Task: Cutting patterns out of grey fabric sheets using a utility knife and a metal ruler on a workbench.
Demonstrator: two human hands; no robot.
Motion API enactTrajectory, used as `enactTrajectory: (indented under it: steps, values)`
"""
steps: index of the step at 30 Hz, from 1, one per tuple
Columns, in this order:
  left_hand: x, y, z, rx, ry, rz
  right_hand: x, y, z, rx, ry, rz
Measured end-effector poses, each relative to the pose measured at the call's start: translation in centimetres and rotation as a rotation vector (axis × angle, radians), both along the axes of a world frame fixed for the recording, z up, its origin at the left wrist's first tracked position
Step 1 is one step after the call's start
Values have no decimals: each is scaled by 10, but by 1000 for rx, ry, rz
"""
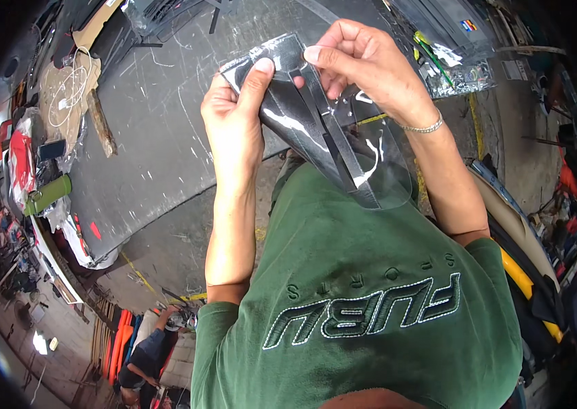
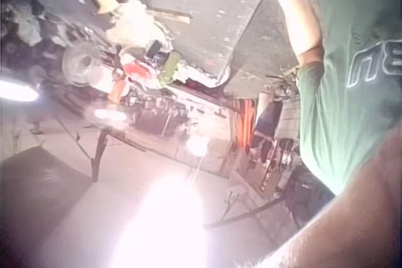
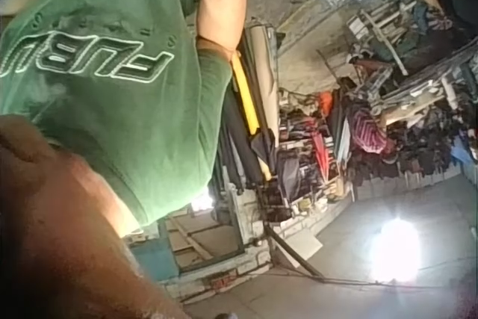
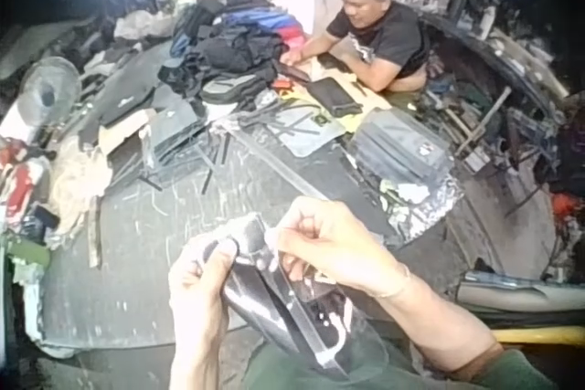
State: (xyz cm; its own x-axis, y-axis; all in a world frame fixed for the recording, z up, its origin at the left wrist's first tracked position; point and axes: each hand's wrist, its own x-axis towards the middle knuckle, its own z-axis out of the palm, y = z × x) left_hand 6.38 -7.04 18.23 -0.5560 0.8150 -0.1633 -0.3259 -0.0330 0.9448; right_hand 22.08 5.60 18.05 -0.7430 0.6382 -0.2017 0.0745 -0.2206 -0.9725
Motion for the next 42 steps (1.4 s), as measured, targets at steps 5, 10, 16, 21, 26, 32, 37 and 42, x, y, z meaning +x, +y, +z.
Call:
enactTrajectory:
  steps: [5, 10, 16, 21, 26, 32, 37, 42]
  values:
    - [-2, 2, -4, 24, -27, -15, 0, 0, -1, 12, -32, -40]
    - [0, 2, -3, 26, -37, -28, 2, 0, 0, 9, -47, -37]
    - [-17, 11, -28, 82, -234, 19, -12, 7, 12, 814, 125, -225]
    - [-45, 15, -37, 180, -106, 19, -24, 14, 49, 1127, 261, -104]
    - [-56, -2, -103, 11, 383, 91, 4, 4, -10, 1454, 195, 51]
    - [-52, -66, -168, -406, 27, 159, 115, 5, -142, 1231, -465, 35]
    - [-52, -75, -148, -657, 475, 104, 131, 31, -164, 1109, -615, -235]
    - [-45, -69, -145, -478, 1500, -127, 112, 50, -168, 1279, -741, -97]
